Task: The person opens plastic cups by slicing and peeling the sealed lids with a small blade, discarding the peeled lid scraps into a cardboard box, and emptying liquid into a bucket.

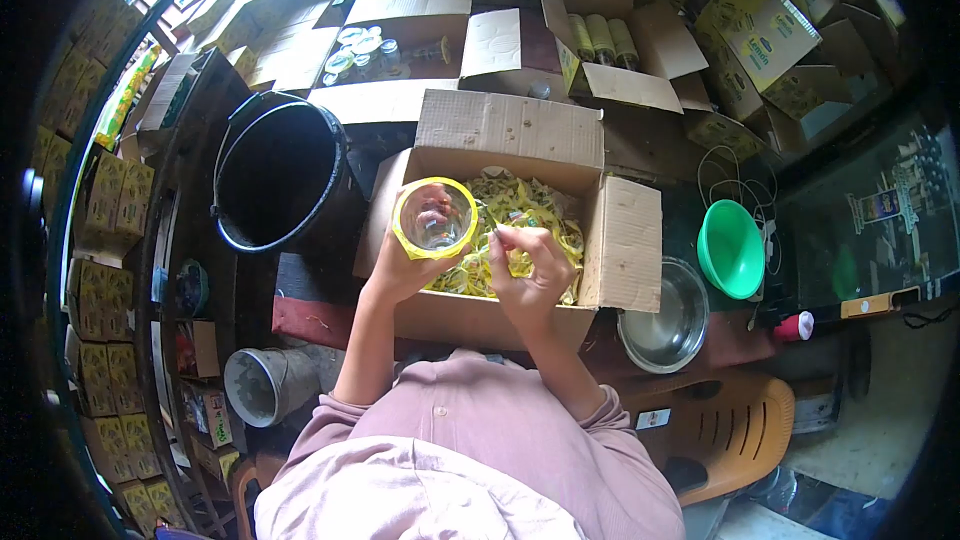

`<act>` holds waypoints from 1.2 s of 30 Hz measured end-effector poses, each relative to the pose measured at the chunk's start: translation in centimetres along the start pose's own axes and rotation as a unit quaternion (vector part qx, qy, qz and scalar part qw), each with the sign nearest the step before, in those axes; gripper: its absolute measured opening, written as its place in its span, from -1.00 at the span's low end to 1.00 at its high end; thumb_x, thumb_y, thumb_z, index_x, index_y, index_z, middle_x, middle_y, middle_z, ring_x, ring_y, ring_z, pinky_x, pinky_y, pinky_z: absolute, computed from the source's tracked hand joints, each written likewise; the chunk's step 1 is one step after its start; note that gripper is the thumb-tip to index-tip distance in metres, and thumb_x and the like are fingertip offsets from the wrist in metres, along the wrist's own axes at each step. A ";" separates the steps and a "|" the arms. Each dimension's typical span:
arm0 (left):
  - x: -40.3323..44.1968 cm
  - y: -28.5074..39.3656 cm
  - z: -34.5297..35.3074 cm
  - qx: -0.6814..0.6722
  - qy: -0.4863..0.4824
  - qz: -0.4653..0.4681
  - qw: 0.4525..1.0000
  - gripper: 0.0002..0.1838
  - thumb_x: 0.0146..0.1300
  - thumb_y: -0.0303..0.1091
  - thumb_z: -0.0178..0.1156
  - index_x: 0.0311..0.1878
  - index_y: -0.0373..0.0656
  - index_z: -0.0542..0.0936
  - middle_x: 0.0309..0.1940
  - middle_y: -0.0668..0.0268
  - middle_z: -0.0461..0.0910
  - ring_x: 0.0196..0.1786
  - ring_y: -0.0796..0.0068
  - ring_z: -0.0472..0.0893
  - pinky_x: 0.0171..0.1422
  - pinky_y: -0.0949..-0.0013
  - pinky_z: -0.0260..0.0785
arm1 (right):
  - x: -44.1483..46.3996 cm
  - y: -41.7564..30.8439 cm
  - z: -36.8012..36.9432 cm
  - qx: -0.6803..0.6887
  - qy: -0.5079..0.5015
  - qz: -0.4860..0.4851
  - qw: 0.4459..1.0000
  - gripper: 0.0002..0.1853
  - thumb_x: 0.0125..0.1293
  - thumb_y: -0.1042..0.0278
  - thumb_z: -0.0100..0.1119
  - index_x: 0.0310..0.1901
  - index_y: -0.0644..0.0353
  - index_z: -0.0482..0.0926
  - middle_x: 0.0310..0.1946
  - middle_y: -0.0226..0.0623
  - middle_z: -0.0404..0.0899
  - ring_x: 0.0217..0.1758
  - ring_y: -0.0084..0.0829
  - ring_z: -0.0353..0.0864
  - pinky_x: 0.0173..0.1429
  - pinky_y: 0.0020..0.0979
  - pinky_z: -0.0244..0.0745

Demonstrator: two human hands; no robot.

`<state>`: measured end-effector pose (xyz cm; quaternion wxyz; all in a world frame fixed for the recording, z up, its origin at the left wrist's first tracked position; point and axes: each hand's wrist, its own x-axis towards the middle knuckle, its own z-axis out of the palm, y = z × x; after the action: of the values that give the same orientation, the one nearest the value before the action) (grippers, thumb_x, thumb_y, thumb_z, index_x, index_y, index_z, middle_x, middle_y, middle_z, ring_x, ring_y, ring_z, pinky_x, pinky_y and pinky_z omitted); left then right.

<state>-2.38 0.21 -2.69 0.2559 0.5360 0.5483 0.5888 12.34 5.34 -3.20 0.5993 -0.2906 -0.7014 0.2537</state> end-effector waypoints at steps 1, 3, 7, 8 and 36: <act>0.0 0.1 0.0 0.010 -0.002 0.004 1.000 -0.33 -0.23 -0.49 0.41 0.02 -0.23 0.32 -0.13 0.25 0.34 -0.05 0.41 0.45 0.06 0.40 0.36 | -0.3 0.1 0.1 0.001 -0.009 0.022 1.000 -0.81 -0.10 0.66 0.28 -0.38 0.23 0.57 -0.53 -0.32 0.56 -0.50 -0.51 0.56 -0.35 -0.51 0.45; -0.2 0.2 0.1 0.014 -0.003 0.007 1.000 -0.33 -0.22 -0.49 0.40 0.03 -0.23 0.31 -0.12 0.26 0.34 -0.05 0.42 0.45 0.06 0.40 0.36 | -0.2 -0.2 0.3 0.001 -0.012 0.020 1.000 -0.81 -0.10 0.66 0.28 -0.38 0.23 0.57 -0.53 -0.32 0.55 -0.50 -0.51 0.57 -0.35 -0.51 0.45; -0.4 0.1 0.3 -0.014 -0.006 -0.012 1.000 -0.32 -0.20 -0.49 0.39 0.05 -0.21 0.29 -0.11 0.27 0.33 -0.03 0.43 0.45 0.06 0.40 0.37 | 0.0 -0.4 0.7 0.014 -0.011 0.033 0.999 -0.81 -0.10 0.65 0.29 -0.38 0.23 0.58 -0.52 -0.32 0.56 -0.50 -0.51 0.58 -0.32 -0.50 0.46; -0.5 0.1 0.3 -0.022 -0.008 -0.018 1.000 -0.32 -0.20 -0.50 0.39 0.05 -0.21 0.29 -0.11 0.27 0.33 -0.03 0.43 0.45 0.06 0.40 0.37 | 0.1 -0.5 0.8 0.002 -0.005 0.024 1.000 -0.81 -0.10 0.65 0.29 -0.38 0.23 0.58 -0.52 -0.32 0.56 -0.50 -0.50 0.58 -0.31 -0.50 0.47; -0.8 0.8 -0.3 -0.036 -0.059 0.009 0.998 -0.38 -0.30 -0.54 0.42 -0.06 -0.21 0.38 -0.14 0.24 0.35 -0.05 0.37 0.43 0.05 0.40 0.35 | 0.8 -1.3 0.7 0.023 -0.006 -0.002 1.000 -0.77 -0.14 0.70 0.27 -0.36 0.28 0.58 -0.51 -0.27 0.57 -0.48 -0.47 0.58 -0.31 -0.51 0.45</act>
<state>-2.21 -0.86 -2.18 0.3020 0.5649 0.5060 0.5777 11.42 5.00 -1.83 0.6018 -0.2740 -0.6997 0.2704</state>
